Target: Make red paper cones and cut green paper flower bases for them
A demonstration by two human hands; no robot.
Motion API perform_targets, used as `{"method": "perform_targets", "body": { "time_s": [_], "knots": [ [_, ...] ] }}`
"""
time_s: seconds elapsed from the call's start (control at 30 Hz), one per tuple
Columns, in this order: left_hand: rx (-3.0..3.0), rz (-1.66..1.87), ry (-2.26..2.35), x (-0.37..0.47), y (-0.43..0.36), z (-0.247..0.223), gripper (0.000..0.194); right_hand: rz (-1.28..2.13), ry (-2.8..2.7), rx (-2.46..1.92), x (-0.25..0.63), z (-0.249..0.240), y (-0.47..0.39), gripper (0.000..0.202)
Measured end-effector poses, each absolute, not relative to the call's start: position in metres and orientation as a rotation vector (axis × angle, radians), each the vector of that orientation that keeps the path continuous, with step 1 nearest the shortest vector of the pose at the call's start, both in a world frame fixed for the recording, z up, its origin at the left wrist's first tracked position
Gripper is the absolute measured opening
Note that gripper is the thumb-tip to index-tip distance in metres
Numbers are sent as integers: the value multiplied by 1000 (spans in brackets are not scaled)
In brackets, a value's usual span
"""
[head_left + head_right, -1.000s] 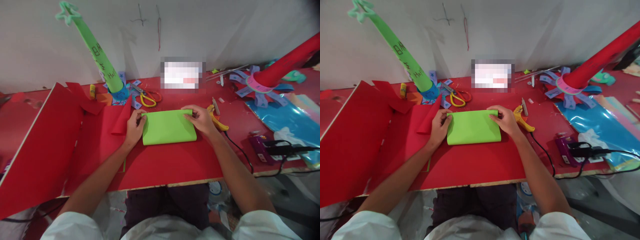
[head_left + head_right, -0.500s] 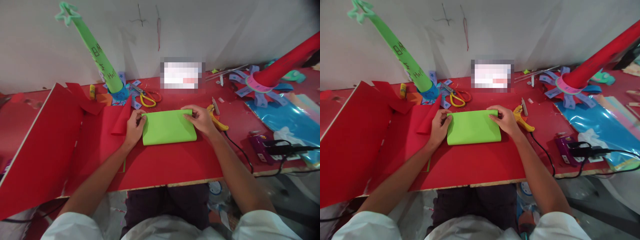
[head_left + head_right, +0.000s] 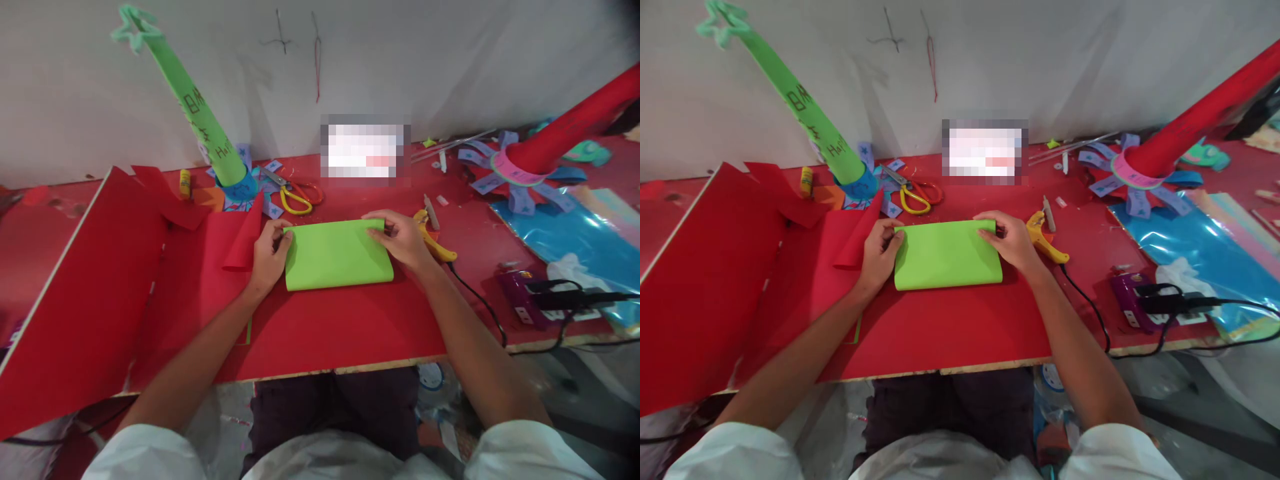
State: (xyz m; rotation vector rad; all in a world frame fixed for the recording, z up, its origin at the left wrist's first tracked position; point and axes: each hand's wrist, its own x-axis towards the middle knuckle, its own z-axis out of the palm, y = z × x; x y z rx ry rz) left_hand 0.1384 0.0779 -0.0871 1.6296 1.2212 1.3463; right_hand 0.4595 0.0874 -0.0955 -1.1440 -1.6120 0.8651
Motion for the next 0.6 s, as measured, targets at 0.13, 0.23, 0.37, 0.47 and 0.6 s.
{"method": "perform_targets", "body": {
  "time_s": [0.13, 0.23, 0.37, 0.47, 0.6],
  "knots": [
    [1637, 1349, 1218, 138, 78, -87, 26, 854, -1621, -1135, 460, -96, 88, 42],
    [1630, 1344, 1209, 138, 78, -88, 24, 849, -1620, -1129, 460, -97, 88, 41],
    [1647, 1356, 1210, 138, 78, -88, 26, 871, -1619, -1117, 460, -97, 88, 38],
    [1670, 1375, 1213, 138, 77, -88, 27, 840, -1638, -1125, 459, -95, 86, 35],
    [1697, 1414, 1209, 138, 76, -87, 30, 785, -1657, -1137, 458, -92, 85, 31]
  ]
}}
